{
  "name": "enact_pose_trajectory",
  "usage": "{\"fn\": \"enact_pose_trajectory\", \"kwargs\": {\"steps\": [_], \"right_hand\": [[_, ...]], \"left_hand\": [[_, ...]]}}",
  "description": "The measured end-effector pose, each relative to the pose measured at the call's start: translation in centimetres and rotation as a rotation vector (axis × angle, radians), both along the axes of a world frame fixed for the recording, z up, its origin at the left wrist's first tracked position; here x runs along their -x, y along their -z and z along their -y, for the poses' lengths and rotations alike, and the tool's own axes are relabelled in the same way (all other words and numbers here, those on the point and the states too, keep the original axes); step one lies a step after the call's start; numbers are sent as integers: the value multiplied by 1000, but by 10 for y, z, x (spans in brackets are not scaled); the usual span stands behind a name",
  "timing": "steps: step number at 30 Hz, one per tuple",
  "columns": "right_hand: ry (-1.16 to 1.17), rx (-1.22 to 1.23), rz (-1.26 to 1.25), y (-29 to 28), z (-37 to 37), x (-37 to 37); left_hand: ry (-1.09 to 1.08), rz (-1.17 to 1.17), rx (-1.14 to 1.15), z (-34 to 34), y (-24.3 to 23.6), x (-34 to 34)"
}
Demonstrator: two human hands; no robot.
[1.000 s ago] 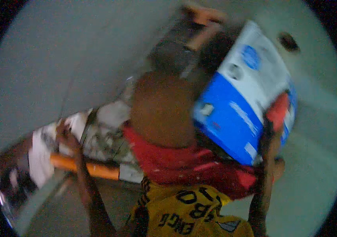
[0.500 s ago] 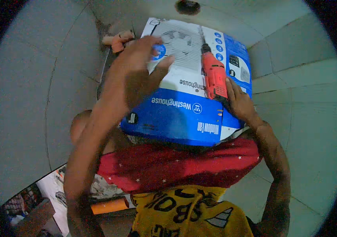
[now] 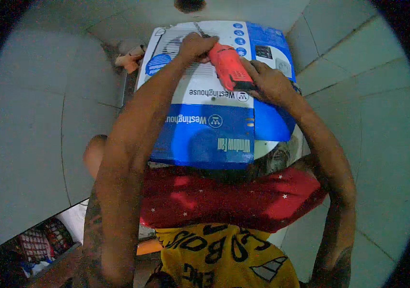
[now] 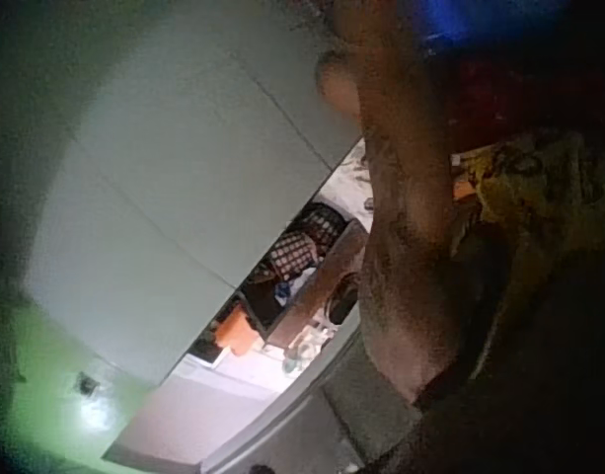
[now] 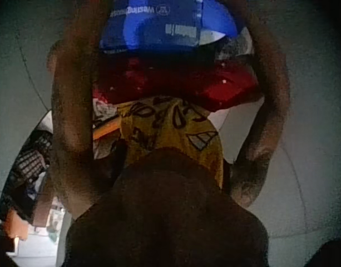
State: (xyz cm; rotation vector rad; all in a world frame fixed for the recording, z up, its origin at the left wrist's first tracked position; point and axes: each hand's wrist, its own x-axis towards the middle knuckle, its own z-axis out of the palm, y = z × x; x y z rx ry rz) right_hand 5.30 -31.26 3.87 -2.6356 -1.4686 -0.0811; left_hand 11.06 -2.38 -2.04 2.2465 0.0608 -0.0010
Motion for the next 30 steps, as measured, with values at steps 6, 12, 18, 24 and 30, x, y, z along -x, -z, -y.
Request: {"fn": "enact_pose_trajectory", "kwargs": {"steps": [6, 12, 18, 24, 30], "right_hand": [[61, -20, -3, 4, -24, 7], [86, 40, -136, -12, -28, 6], [-3, -221, -18, 2, -34, -1], [-4, -305, 37, 11, -31, -10], [29, -248, 43, 15, -25, -11]], "left_hand": [[14, 161, -447, 6, -5, -13], [-91, -59, -486, 8, -6, -13], [-18, -33, -478, -10, -8, -3], [13, -110, -379, 5, -31, 8], [-31, -248, -43, 39, -44, 28]]}}
